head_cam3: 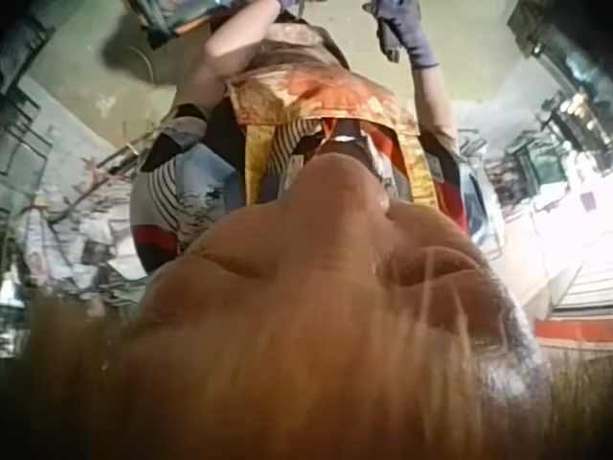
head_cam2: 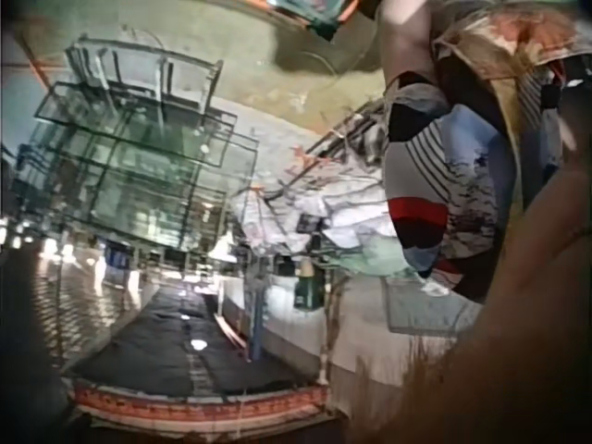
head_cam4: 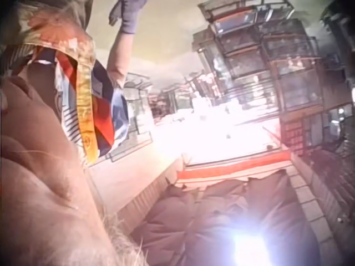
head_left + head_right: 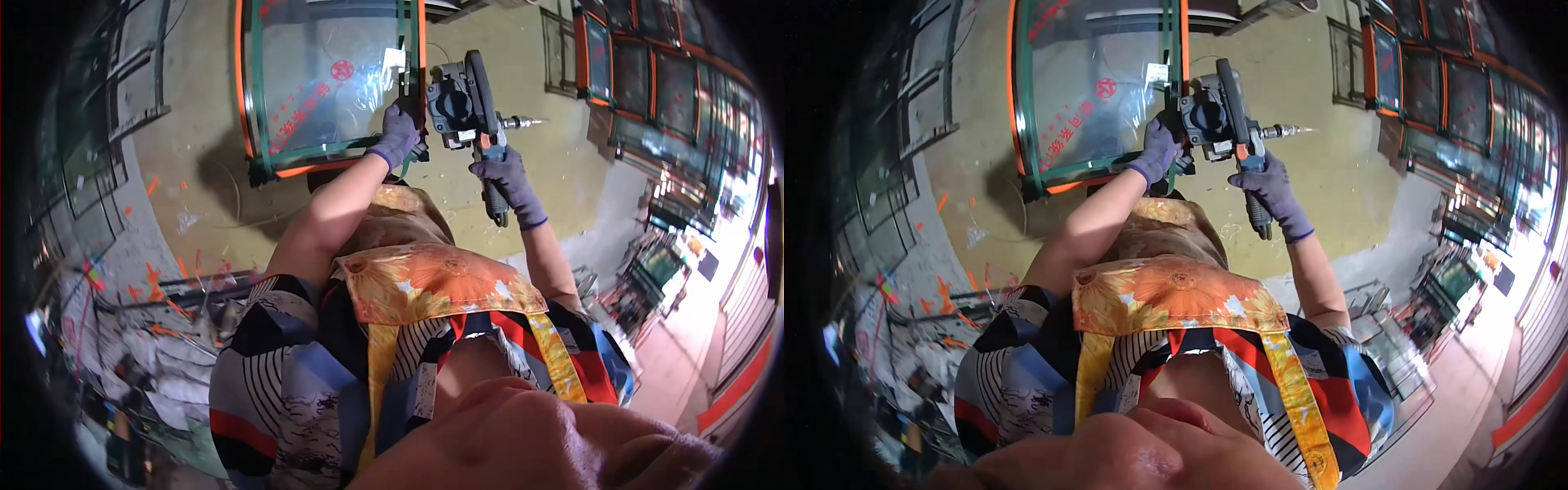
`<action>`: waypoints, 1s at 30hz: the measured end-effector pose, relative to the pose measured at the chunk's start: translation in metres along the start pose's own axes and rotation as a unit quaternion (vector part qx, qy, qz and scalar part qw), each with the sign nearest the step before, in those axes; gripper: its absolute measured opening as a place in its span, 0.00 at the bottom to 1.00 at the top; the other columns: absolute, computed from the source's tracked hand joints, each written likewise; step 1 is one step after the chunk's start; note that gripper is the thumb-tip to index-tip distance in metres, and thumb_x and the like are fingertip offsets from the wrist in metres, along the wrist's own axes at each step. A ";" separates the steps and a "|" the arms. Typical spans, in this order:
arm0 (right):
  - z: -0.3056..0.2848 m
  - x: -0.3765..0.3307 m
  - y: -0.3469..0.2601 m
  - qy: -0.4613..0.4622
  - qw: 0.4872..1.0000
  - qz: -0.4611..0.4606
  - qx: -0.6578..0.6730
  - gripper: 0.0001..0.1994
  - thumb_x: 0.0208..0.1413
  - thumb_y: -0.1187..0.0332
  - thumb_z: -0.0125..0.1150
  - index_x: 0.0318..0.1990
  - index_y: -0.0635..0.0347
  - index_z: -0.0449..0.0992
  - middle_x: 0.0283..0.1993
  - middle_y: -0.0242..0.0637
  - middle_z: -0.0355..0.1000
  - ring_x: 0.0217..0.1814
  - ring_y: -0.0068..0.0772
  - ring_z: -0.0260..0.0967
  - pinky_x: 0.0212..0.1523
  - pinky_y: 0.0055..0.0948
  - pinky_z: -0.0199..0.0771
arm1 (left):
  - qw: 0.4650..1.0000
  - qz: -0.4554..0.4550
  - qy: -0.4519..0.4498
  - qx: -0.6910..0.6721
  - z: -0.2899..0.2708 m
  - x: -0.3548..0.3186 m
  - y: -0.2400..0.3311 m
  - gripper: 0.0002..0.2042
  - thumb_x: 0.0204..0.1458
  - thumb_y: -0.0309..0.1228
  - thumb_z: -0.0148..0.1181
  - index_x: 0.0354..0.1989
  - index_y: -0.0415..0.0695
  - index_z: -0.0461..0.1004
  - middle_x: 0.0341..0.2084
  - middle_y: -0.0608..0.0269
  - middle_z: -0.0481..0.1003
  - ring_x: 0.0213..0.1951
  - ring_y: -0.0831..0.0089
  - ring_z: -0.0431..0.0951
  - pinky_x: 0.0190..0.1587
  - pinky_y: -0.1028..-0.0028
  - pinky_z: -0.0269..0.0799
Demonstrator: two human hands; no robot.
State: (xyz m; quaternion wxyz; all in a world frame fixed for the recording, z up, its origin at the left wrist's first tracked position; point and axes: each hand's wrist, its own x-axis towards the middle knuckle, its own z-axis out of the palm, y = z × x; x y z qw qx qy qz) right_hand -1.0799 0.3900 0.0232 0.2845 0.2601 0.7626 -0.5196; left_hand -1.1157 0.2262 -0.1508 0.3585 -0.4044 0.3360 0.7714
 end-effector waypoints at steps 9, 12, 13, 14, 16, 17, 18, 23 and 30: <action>-0.014 0.031 -0.019 -0.134 0.990 0.033 0.014 0.15 0.36 0.70 0.64 0.34 0.61 0.68 0.23 0.31 0.66 0.22 0.23 0.64 0.24 0.24 0.67 | 0.903 0.361 -0.011 0.232 -0.002 0.031 -0.029 0.08 0.50 0.31 0.47 0.34 0.42 0.69 0.29 0.52 0.71 0.35 0.54 0.70 0.39 0.65 0.67; -0.004 0.038 -0.028 -0.155 0.986 -0.066 -0.012 0.17 0.38 0.67 0.62 0.36 0.66 0.69 0.26 0.34 0.69 0.25 0.25 0.67 0.26 0.26 0.70 | 0.915 0.317 -0.003 0.249 -0.004 0.022 -0.024 0.11 0.51 0.34 0.43 0.36 0.40 0.67 0.32 0.46 0.71 0.37 0.51 0.70 0.40 0.64 0.66; 0.003 0.041 -0.030 -0.154 0.987 -0.036 0.031 0.17 0.39 0.67 0.61 0.37 0.66 0.69 0.27 0.35 0.69 0.26 0.26 0.67 0.27 0.27 0.71 | 0.919 0.293 -0.001 0.263 -0.005 0.025 -0.023 0.13 0.51 0.34 0.41 0.37 0.39 0.66 0.33 0.43 0.71 0.37 0.49 0.70 0.41 0.62 0.66; 0.010 0.046 -0.030 -0.151 0.986 -0.006 0.075 0.17 0.39 0.67 0.61 0.37 0.67 0.69 0.27 0.36 0.69 0.26 0.27 0.68 0.27 0.27 0.71 | 0.926 0.287 0.022 0.246 -0.001 0.026 -0.026 0.12 0.50 0.34 0.41 0.37 0.38 0.66 0.33 0.42 0.70 0.37 0.48 0.70 0.41 0.61 0.66; 0.015 0.061 -0.019 -0.146 0.980 0.025 0.137 0.17 0.41 0.66 0.59 0.38 0.68 0.69 0.30 0.40 0.70 0.28 0.30 0.69 0.28 0.28 0.73 | 0.921 0.300 0.056 0.243 0.005 0.017 -0.021 0.12 0.50 0.33 0.41 0.36 0.36 0.65 0.33 0.41 0.70 0.38 0.46 0.69 0.41 0.59 0.65; 0.019 0.063 -0.016 -0.146 0.977 0.018 0.155 0.17 0.42 0.65 0.59 0.38 0.68 0.69 0.30 0.40 0.70 0.28 0.30 0.69 0.29 0.28 0.73 | 0.921 0.295 0.046 0.249 0.006 0.010 -0.016 0.12 0.49 0.33 0.41 0.36 0.36 0.65 0.33 0.40 0.70 0.38 0.46 0.69 0.41 0.59 0.65; 0.023 0.063 -0.014 -0.145 0.978 0.011 0.151 0.17 0.42 0.65 0.59 0.38 0.69 0.69 0.30 0.40 0.70 0.28 0.30 0.70 0.29 0.28 0.73 | 0.922 0.290 0.035 0.256 0.005 0.003 -0.010 0.13 0.49 0.33 0.41 0.35 0.36 0.65 0.33 0.40 0.70 0.38 0.45 0.69 0.42 0.59 0.65; 0.023 0.053 -0.021 -0.143 0.984 0.011 0.106 0.17 0.41 0.67 0.60 0.38 0.68 0.70 0.30 0.39 0.71 0.30 0.29 0.70 0.32 0.26 0.72 | 0.956 0.225 0.032 0.187 0.007 0.022 -0.014 0.12 0.48 0.32 0.43 0.35 0.35 0.65 0.33 0.39 0.70 0.38 0.45 0.69 0.41 0.60 0.65; 0.013 0.047 -0.024 -0.144 0.986 0.001 0.089 0.15 0.41 0.69 0.59 0.37 0.68 0.70 0.30 0.39 0.71 0.30 0.29 0.69 0.33 0.26 0.71 | 0.899 0.286 0.073 0.324 0.006 -0.004 0.000 0.13 0.48 0.32 0.43 0.36 0.36 0.67 0.36 0.39 0.70 0.41 0.45 0.69 0.43 0.60 0.66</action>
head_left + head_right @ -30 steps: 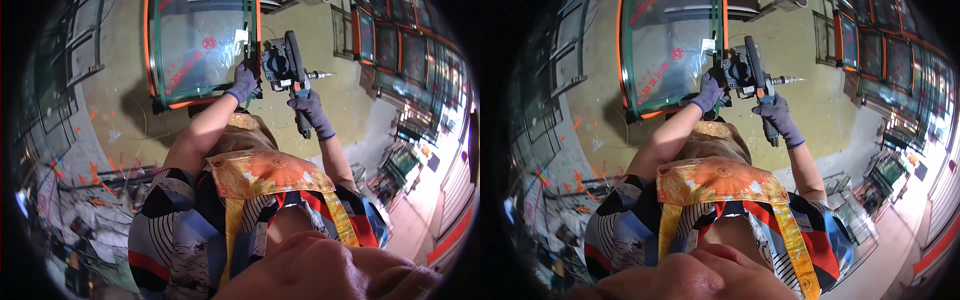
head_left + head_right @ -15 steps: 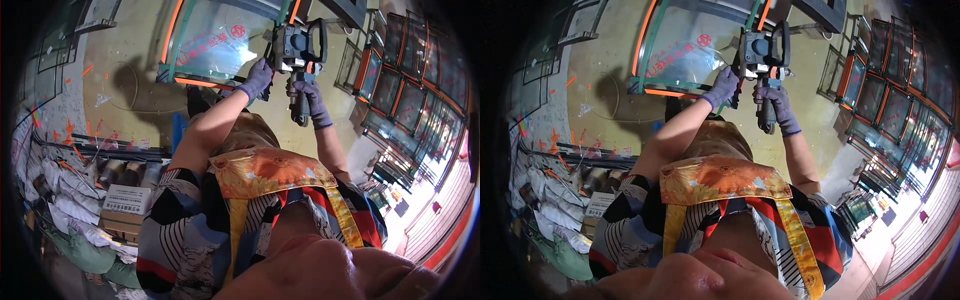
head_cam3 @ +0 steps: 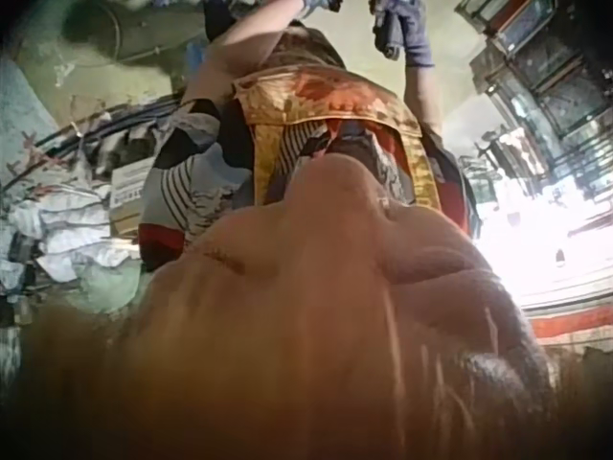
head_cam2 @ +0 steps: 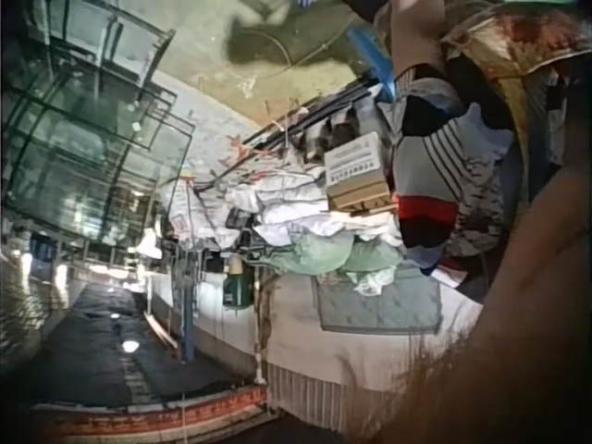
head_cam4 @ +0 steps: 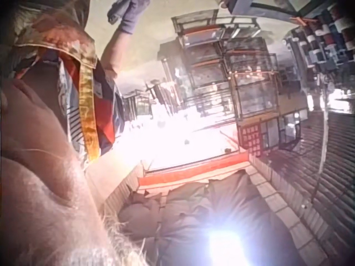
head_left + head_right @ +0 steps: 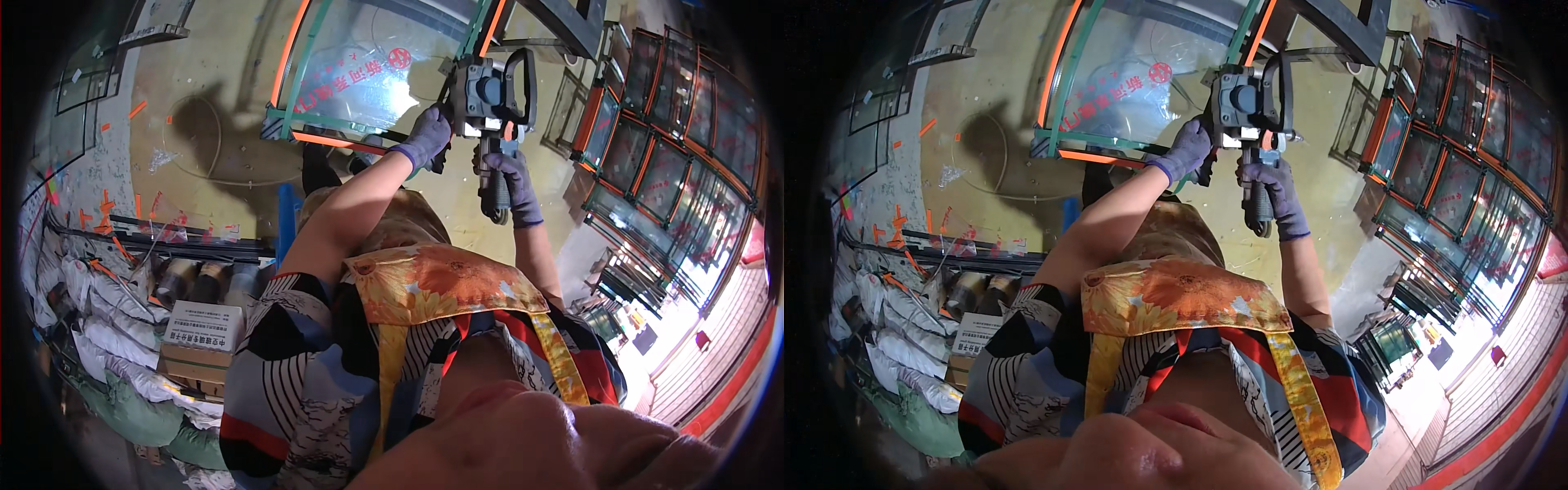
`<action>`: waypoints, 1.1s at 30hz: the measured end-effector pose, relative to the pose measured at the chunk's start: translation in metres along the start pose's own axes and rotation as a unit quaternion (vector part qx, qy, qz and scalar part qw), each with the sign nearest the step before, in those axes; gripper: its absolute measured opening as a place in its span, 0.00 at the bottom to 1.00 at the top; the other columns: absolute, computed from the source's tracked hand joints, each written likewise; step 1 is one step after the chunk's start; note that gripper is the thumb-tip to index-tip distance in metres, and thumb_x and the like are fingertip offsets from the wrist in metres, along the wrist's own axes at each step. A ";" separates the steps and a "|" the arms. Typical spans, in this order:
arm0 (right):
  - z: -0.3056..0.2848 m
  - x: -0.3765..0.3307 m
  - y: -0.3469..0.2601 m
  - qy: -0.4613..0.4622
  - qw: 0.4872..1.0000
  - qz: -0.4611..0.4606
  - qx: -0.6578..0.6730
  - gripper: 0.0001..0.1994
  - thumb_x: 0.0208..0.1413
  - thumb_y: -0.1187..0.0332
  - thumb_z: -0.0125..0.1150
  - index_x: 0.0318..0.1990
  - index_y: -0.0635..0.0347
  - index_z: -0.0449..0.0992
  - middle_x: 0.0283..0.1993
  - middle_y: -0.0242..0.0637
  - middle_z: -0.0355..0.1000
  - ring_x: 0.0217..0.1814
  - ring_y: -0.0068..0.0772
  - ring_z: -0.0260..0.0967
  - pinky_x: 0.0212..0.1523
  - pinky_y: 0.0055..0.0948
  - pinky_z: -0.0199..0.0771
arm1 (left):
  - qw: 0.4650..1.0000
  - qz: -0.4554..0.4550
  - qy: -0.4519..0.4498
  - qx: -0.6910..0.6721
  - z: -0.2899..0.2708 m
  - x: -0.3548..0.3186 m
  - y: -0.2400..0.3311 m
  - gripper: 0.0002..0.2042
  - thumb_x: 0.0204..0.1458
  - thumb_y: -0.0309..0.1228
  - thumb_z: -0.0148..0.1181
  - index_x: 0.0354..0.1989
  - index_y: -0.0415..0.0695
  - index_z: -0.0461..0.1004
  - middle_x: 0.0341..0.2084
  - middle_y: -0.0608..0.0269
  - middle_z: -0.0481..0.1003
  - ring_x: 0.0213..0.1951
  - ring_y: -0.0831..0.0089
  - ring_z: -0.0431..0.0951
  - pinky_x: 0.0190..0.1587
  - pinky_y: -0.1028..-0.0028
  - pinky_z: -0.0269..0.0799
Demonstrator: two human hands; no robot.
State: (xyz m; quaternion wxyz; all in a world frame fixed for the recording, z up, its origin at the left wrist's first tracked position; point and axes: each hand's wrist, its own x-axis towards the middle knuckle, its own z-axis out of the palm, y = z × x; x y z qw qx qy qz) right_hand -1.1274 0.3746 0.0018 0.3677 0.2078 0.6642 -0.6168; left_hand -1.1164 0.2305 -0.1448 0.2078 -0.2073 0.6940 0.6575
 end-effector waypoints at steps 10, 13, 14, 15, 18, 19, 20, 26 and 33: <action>0.020 0.020 0.015 0.017 0.996 -0.011 0.086 0.15 0.45 0.65 0.56 0.39 0.68 0.68 0.30 0.40 0.70 0.29 0.30 0.69 0.30 0.27 0.73 | 0.999 0.028 -0.045 0.006 -0.008 -0.004 0.019 0.16 0.49 0.38 0.45 0.38 0.36 0.66 0.30 0.39 0.72 0.37 0.47 0.73 0.40 0.58 0.68; 0.021 0.016 0.015 0.005 0.998 -0.029 0.063 0.14 0.45 0.65 0.57 0.37 0.67 0.68 0.29 0.37 0.69 0.28 0.29 0.69 0.30 0.27 0.72 | 0.992 -0.047 -0.113 0.010 -0.020 -0.011 0.035 0.15 0.53 0.37 0.42 0.40 0.38 0.65 0.28 0.42 0.72 0.32 0.48 0.73 0.36 0.61 0.69; 0.023 0.016 0.011 -0.007 0.999 -0.023 0.041 0.14 0.45 0.65 0.57 0.36 0.66 0.69 0.28 0.37 0.69 0.27 0.29 0.69 0.29 0.27 0.72 | 0.984 -0.053 -0.171 0.025 -0.021 0.000 0.022 0.14 0.52 0.37 0.43 0.41 0.39 0.66 0.25 0.44 0.72 0.29 0.48 0.73 0.34 0.61 0.70; 0.025 0.015 0.007 -0.020 0.999 -0.017 0.019 0.14 0.45 0.64 0.57 0.36 0.66 0.69 0.27 0.36 0.69 0.26 0.29 0.69 0.29 0.27 0.72 | 0.981 0.040 -0.144 0.123 -0.023 0.007 0.009 0.14 0.52 0.37 0.44 0.40 0.39 0.67 0.28 0.44 0.73 0.32 0.49 0.73 0.36 0.60 0.69; 0.005 0.026 0.030 0.012 0.986 -0.081 -0.147 0.15 0.50 0.60 0.52 0.31 0.67 0.73 0.27 0.35 0.71 0.29 0.25 0.69 0.34 0.25 0.70 | 0.947 -0.004 -0.179 0.265 -0.039 0.009 0.035 0.16 0.49 0.39 0.46 0.39 0.40 0.71 0.37 0.45 0.73 0.41 0.52 0.73 0.44 0.61 0.68; 0.002 0.031 0.036 0.030 0.980 -0.097 -0.171 0.15 0.51 0.60 0.52 0.31 0.66 0.73 0.26 0.34 0.70 0.29 0.25 0.69 0.35 0.25 0.70 | 0.939 -0.023 -0.185 0.289 -0.045 0.005 0.045 0.16 0.49 0.40 0.46 0.39 0.41 0.71 0.38 0.46 0.73 0.42 0.53 0.73 0.44 0.62 0.68; 0.009 0.028 0.026 0.027 0.985 -0.081 -0.151 0.15 0.51 0.60 0.51 0.30 0.66 0.72 0.26 0.34 0.70 0.29 0.24 0.69 0.34 0.25 0.69 | 0.942 -0.033 -0.174 0.284 -0.048 0.001 0.052 0.16 0.49 0.40 0.47 0.39 0.41 0.72 0.39 0.48 0.72 0.43 0.54 0.72 0.45 0.62 0.67; 0.024 0.021 0.010 0.015 0.984 -0.094 -0.148 0.18 0.48 0.56 0.56 0.36 0.65 0.72 0.32 0.34 0.70 0.35 0.24 0.66 0.38 0.26 0.67 | 0.972 -0.052 -0.160 0.162 -0.045 -0.001 0.038 0.15 0.49 0.37 0.48 0.32 0.35 0.72 0.27 0.46 0.74 0.31 0.53 0.76 0.35 0.63 0.71; 0.042 0.007 -0.026 0.018 0.912 0.018 -0.410 0.21 0.50 0.48 0.53 0.39 0.57 0.74 0.32 0.30 0.71 0.28 0.25 0.66 0.34 0.27 0.68 | 0.953 -0.037 -0.287 0.091 -0.041 0.022 -0.012 0.13 0.51 0.35 0.47 0.27 0.35 0.72 0.16 0.52 0.73 0.17 0.64 0.75 0.23 0.68 0.71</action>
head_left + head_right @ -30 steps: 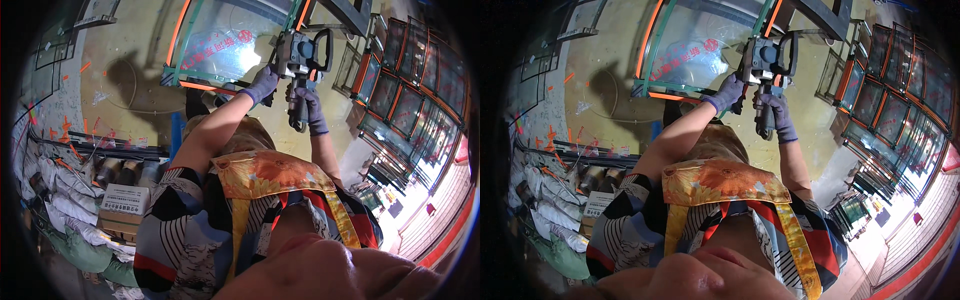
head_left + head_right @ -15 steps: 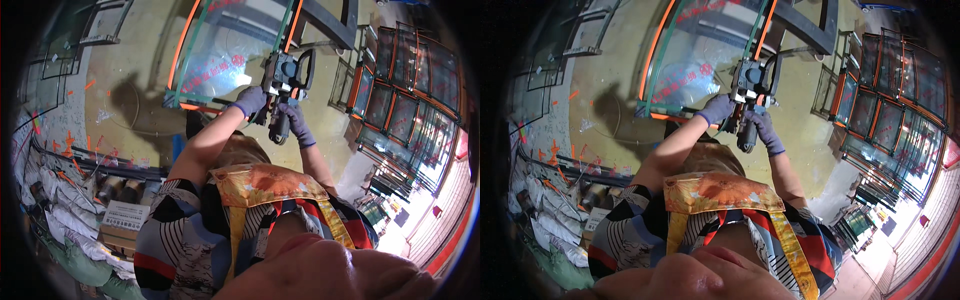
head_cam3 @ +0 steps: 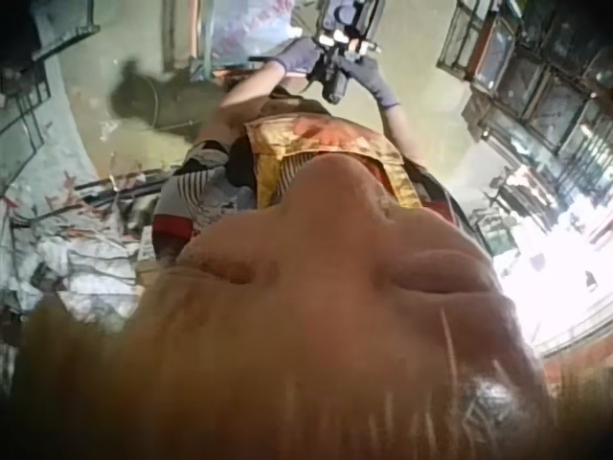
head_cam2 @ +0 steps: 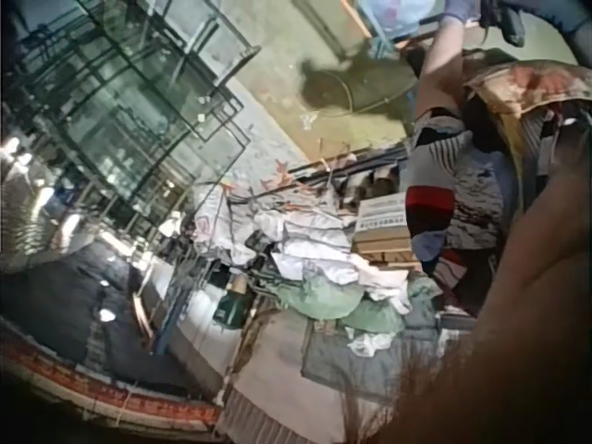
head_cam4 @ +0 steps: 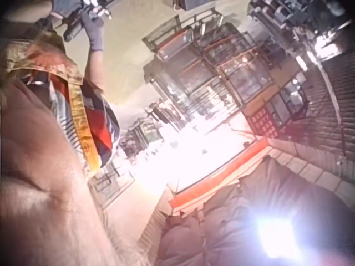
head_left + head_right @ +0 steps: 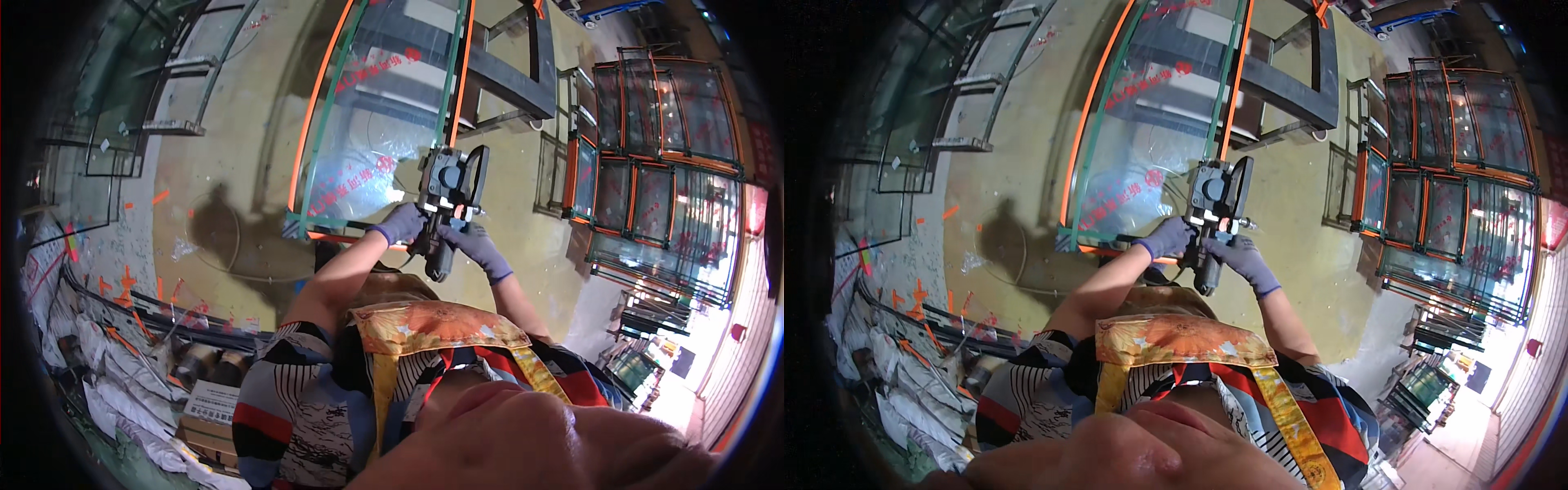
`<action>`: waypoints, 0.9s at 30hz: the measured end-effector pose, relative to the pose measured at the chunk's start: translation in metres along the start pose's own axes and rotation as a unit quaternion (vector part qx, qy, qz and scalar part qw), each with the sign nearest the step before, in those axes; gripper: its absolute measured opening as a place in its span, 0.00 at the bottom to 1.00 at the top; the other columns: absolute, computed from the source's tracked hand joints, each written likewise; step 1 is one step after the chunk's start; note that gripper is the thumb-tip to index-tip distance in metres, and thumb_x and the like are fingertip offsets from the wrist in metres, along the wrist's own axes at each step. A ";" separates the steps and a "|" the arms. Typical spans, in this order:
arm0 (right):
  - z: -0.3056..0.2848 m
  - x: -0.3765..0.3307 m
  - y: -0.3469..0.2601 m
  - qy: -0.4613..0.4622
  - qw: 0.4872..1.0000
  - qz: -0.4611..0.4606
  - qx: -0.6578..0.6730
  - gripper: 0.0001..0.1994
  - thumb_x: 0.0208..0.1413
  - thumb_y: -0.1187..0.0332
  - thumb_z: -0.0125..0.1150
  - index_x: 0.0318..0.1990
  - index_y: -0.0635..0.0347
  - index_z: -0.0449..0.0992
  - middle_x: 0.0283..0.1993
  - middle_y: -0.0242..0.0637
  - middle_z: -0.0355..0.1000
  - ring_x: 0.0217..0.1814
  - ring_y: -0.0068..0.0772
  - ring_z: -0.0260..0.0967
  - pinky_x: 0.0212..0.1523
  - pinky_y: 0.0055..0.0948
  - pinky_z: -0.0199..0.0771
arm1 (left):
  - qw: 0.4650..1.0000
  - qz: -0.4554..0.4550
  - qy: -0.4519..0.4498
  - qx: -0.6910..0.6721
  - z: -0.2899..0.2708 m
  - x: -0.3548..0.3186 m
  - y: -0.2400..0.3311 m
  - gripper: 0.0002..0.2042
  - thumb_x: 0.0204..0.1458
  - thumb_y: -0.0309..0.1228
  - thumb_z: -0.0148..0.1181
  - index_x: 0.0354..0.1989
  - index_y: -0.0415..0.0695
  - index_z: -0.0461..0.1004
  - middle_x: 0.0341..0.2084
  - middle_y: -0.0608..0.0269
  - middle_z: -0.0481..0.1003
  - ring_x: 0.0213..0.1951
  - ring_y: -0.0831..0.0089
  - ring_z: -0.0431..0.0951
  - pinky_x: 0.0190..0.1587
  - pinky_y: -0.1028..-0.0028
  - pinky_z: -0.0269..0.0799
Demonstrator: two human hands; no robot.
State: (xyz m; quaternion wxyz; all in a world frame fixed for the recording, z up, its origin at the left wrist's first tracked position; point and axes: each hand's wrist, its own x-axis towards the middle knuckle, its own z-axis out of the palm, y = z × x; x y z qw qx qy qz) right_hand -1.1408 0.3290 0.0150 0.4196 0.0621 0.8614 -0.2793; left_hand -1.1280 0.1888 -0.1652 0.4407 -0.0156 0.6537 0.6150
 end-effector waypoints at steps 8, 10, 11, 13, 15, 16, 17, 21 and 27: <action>0.028 0.001 0.016 -0.086 0.751 -0.021 0.655 0.31 0.50 0.36 0.41 0.40 0.58 0.67 0.33 0.36 0.67 0.36 0.35 0.67 0.40 0.36 0.68 | 0.960 -0.013 0.066 0.271 -0.004 -0.027 0.040 0.13 0.46 0.36 0.48 0.34 0.42 0.74 0.34 0.49 0.74 0.38 0.54 0.74 0.42 0.62 0.68; 0.032 0.003 0.010 -0.060 0.767 -0.021 0.639 0.31 0.49 0.35 0.41 0.37 0.58 0.66 0.30 0.36 0.66 0.33 0.35 0.66 0.38 0.37 0.68 | 0.955 -0.023 0.058 0.289 -0.006 -0.022 0.038 0.14 0.47 0.37 0.47 0.35 0.43 0.74 0.37 0.50 0.73 0.40 0.54 0.73 0.43 0.62 0.68; 0.032 0.003 0.006 -0.047 0.774 -0.019 0.632 0.31 0.49 0.35 0.40 0.36 0.57 0.66 0.29 0.35 0.66 0.32 0.35 0.66 0.37 0.37 0.68 | 0.954 -0.024 0.052 0.294 -0.008 -0.025 0.040 0.14 0.47 0.37 0.47 0.35 0.43 0.74 0.37 0.50 0.73 0.40 0.54 0.73 0.43 0.62 0.68; 0.030 -0.001 -0.001 -0.038 0.778 -0.010 0.627 0.30 0.49 0.35 0.41 0.36 0.58 0.66 0.28 0.35 0.66 0.30 0.34 0.66 0.34 0.36 0.69 | 0.952 -0.009 0.056 0.300 -0.010 -0.030 0.041 0.14 0.46 0.37 0.46 0.35 0.43 0.73 0.37 0.51 0.73 0.40 0.54 0.73 0.43 0.62 0.68; 0.029 0.001 -0.003 -0.030 0.780 -0.001 0.626 0.30 0.50 0.36 0.41 0.36 0.58 0.66 0.27 0.35 0.66 0.28 0.34 0.66 0.32 0.35 0.70 | 0.951 0.023 0.075 0.300 -0.010 -0.034 0.037 0.14 0.46 0.37 0.46 0.35 0.43 0.73 0.36 0.51 0.73 0.40 0.55 0.73 0.43 0.62 0.68; 0.027 0.003 -0.001 -0.026 0.780 0.004 0.626 0.29 0.50 0.36 0.41 0.36 0.58 0.66 0.27 0.35 0.66 0.28 0.34 0.66 0.32 0.35 0.70 | 0.947 0.026 0.067 0.313 -0.010 -0.035 0.037 0.14 0.46 0.37 0.46 0.35 0.43 0.73 0.36 0.51 0.73 0.39 0.55 0.73 0.43 0.62 0.68; 0.027 0.005 0.001 -0.023 0.780 0.010 0.625 0.29 0.50 0.37 0.41 0.36 0.58 0.66 0.27 0.35 0.66 0.27 0.33 0.66 0.31 0.35 0.70 | 0.943 0.028 0.059 0.326 -0.011 -0.035 0.037 0.14 0.46 0.37 0.46 0.35 0.44 0.73 0.36 0.51 0.73 0.39 0.55 0.73 0.42 0.62 0.68; 0.028 0.010 0.011 -0.014 0.775 -0.015 0.632 0.28 0.51 0.38 0.42 0.38 0.57 0.65 0.27 0.36 0.67 0.27 0.33 0.66 0.30 0.34 0.70 | 0.932 0.016 0.034 0.360 -0.010 -0.040 0.043 0.14 0.44 0.36 0.46 0.34 0.44 0.73 0.34 0.51 0.74 0.38 0.56 0.74 0.41 0.62 0.68; 0.022 0.018 0.017 -0.014 0.783 0.008 0.622 0.26 0.53 0.40 0.40 0.40 0.56 0.64 0.27 0.37 0.67 0.27 0.32 0.66 0.31 0.31 0.69 | 0.922 0.029 0.009 0.386 -0.010 -0.047 0.052 0.14 0.43 0.38 0.48 0.32 0.43 0.73 0.32 0.50 0.74 0.35 0.55 0.74 0.39 0.61 0.68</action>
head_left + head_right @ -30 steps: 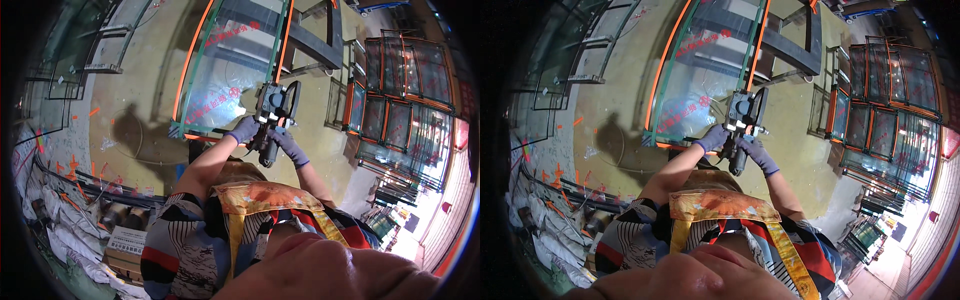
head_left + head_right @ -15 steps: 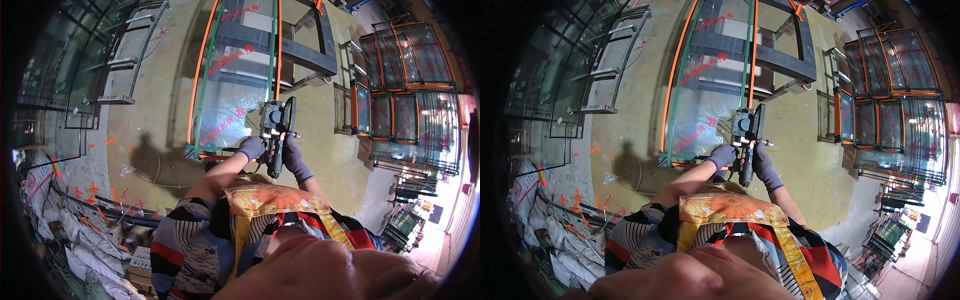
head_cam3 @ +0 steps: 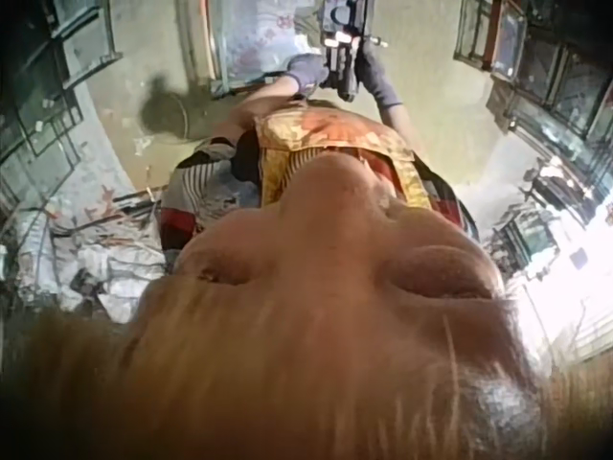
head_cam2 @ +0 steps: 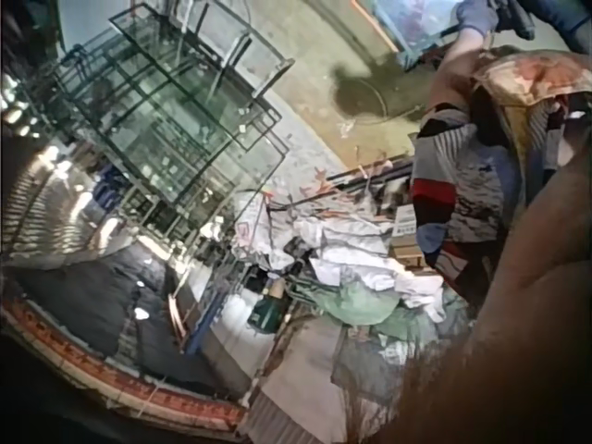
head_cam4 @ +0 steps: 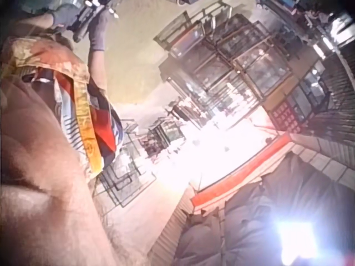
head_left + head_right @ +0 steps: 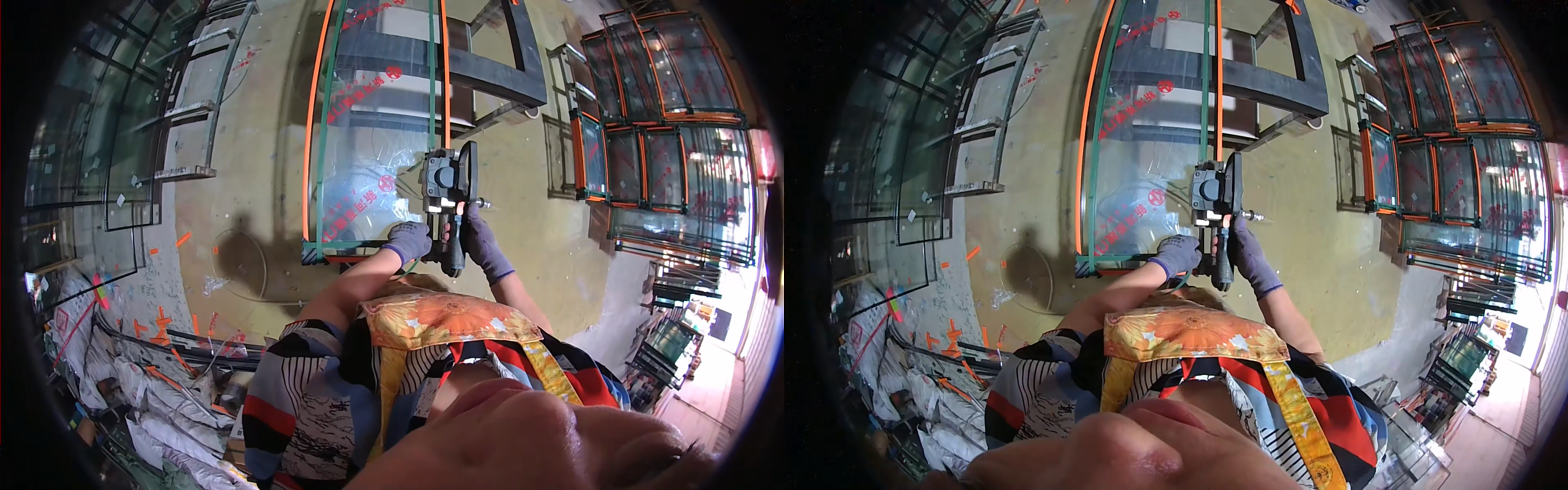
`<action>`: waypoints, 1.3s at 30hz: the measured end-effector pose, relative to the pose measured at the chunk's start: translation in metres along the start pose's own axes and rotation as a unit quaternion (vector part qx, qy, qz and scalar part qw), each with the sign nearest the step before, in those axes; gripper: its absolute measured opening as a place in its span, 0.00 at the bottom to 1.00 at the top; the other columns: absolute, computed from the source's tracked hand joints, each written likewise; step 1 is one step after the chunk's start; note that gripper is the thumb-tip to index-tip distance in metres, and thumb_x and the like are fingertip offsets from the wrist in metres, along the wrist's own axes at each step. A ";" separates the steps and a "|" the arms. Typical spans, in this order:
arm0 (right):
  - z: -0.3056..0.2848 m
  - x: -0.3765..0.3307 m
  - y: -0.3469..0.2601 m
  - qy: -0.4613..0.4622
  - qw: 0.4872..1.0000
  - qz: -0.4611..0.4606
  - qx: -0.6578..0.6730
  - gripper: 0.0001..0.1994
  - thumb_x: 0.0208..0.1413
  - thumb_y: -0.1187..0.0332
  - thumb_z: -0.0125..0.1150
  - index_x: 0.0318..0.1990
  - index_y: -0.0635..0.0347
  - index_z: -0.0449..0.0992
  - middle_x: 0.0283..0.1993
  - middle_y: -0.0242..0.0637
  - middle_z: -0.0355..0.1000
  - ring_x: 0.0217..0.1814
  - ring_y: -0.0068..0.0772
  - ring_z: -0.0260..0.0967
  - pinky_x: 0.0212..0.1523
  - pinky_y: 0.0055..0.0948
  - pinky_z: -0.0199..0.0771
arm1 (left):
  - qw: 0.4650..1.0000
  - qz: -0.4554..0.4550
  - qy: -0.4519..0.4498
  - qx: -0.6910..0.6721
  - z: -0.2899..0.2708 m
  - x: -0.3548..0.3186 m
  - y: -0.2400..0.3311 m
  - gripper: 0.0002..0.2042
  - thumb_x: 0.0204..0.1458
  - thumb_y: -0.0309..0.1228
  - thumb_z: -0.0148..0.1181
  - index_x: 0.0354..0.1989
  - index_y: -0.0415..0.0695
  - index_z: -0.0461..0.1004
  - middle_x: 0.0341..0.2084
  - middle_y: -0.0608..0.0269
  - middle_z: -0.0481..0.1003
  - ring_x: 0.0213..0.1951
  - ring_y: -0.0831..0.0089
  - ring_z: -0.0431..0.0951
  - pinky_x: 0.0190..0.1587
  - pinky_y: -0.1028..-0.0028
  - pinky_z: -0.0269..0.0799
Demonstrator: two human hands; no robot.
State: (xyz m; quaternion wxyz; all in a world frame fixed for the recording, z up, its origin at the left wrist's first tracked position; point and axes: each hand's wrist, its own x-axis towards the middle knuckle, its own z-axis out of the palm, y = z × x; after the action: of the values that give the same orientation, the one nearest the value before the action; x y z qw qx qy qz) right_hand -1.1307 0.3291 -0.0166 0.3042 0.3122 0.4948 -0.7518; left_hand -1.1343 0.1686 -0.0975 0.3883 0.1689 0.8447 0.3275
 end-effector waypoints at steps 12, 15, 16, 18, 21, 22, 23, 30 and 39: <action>0.013 0.004 0.005 0.122 0.988 -0.080 -0.051 0.17 0.49 0.50 0.57 0.32 0.54 0.70 0.25 0.26 0.66 0.24 0.20 0.63 0.26 0.20 0.64 | 0.988 0.116 0.102 0.030 0.031 -0.003 -0.004 0.08 0.49 0.29 0.43 0.27 0.44 0.71 0.24 0.52 0.71 0.27 0.61 0.74 0.29 0.66 0.70; 0.009 0.010 0.007 0.157 0.980 -0.075 -0.091 0.17 0.49 0.49 0.58 0.29 0.55 0.69 0.23 0.27 0.66 0.21 0.21 0.63 0.24 0.20 0.64 | 0.881 0.035 -0.009 -0.473 0.056 0.005 -0.014 0.06 0.53 0.31 0.44 0.31 0.42 0.65 0.18 0.61 0.65 0.17 0.70 0.67 0.21 0.71 0.68; 0.015 0.005 0.002 0.184 0.973 -0.074 -0.120 0.17 0.49 0.49 0.58 0.28 0.54 0.69 0.22 0.28 0.66 0.20 0.21 0.63 0.23 0.21 0.63 | 0.847 -0.060 -0.021 -0.528 0.046 -0.001 -0.004 0.08 0.53 0.32 0.44 0.35 0.41 0.63 0.15 0.66 0.60 0.14 0.75 0.61 0.16 0.73 0.64; 0.016 0.008 0.005 0.172 0.975 -0.085 -0.114 0.17 0.49 0.50 0.58 0.29 0.55 0.69 0.22 0.29 0.66 0.20 0.21 0.63 0.23 0.21 0.64 | 0.797 -0.084 -0.031 -0.598 0.038 -0.004 -0.015 0.07 0.53 0.32 0.44 0.35 0.42 0.64 0.14 0.67 0.59 0.14 0.77 0.59 0.14 0.74 0.61; 0.019 0.007 0.004 0.160 0.977 -0.101 -0.097 0.17 0.49 0.50 0.58 0.28 0.55 0.69 0.21 0.29 0.66 0.20 0.22 0.63 0.22 0.21 0.65 | 0.798 -0.092 -0.037 -0.594 0.006 -0.014 -0.026 0.07 0.51 0.33 0.45 0.30 0.45 0.68 0.13 0.70 0.57 0.13 0.79 0.57 0.12 0.76 0.55; 0.018 0.007 0.003 0.157 0.978 -0.097 -0.100 0.17 0.49 0.50 0.58 0.28 0.55 0.69 0.21 0.29 0.66 0.20 0.22 0.63 0.23 0.22 0.65 | 0.805 -0.083 -0.045 -0.585 -0.001 -0.013 -0.034 0.07 0.50 0.33 0.45 0.29 0.45 0.68 0.13 0.70 0.57 0.14 0.79 0.57 0.12 0.76 0.54; 0.019 0.006 0.002 0.153 0.978 -0.092 -0.105 0.17 0.49 0.51 0.58 0.28 0.55 0.69 0.21 0.29 0.66 0.20 0.22 0.64 0.23 0.22 0.65 | 0.811 -0.077 -0.052 -0.578 -0.003 -0.012 -0.043 0.07 0.50 0.34 0.45 0.29 0.46 0.69 0.13 0.71 0.58 0.14 0.79 0.57 0.13 0.76 0.53; 0.011 0.006 0.004 0.139 0.985 -0.089 -0.044 0.18 0.47 0.51 0.60 0.32 0.57 0.71 0.22 0.28 0.67 0.22 0.22 0.65 0.23 0.21 0.65 | 0.868 -0.072 -0.058 -0.488 -0.049 -0.013 -0.077 0.06 0.45 0.36 0.50 0.26 0.50 0.71 0.16 0.69 0.64 0.13 0.77 0.59 0.14 0.72 0.54; 0.016 0.017 -0.004 0.135 0.981 -0.092 -0.102 0.20 0.48 0.48 0.59 0.35 0.57 0.72 0.28 0.24 0.69 0.29 0.17 0.64 0.31 0.18 0.64 | 0.842 0.460 0.271 0.082 0.031 0.000 -0.122 0.04 0.49 0.26 0.46 0.24 0.45 0.67 0.15 0.64 0.62 0.19 0.70 0.63 0.23 0.70 0.60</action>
State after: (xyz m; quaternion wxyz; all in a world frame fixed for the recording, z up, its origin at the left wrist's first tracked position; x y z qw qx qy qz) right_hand -1.1472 0.3130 -0.0226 0.1940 0.3311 0.6318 -0.6734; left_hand -1.1146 0.0930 -0.1956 -0.0664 0.4739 0.7652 0.4307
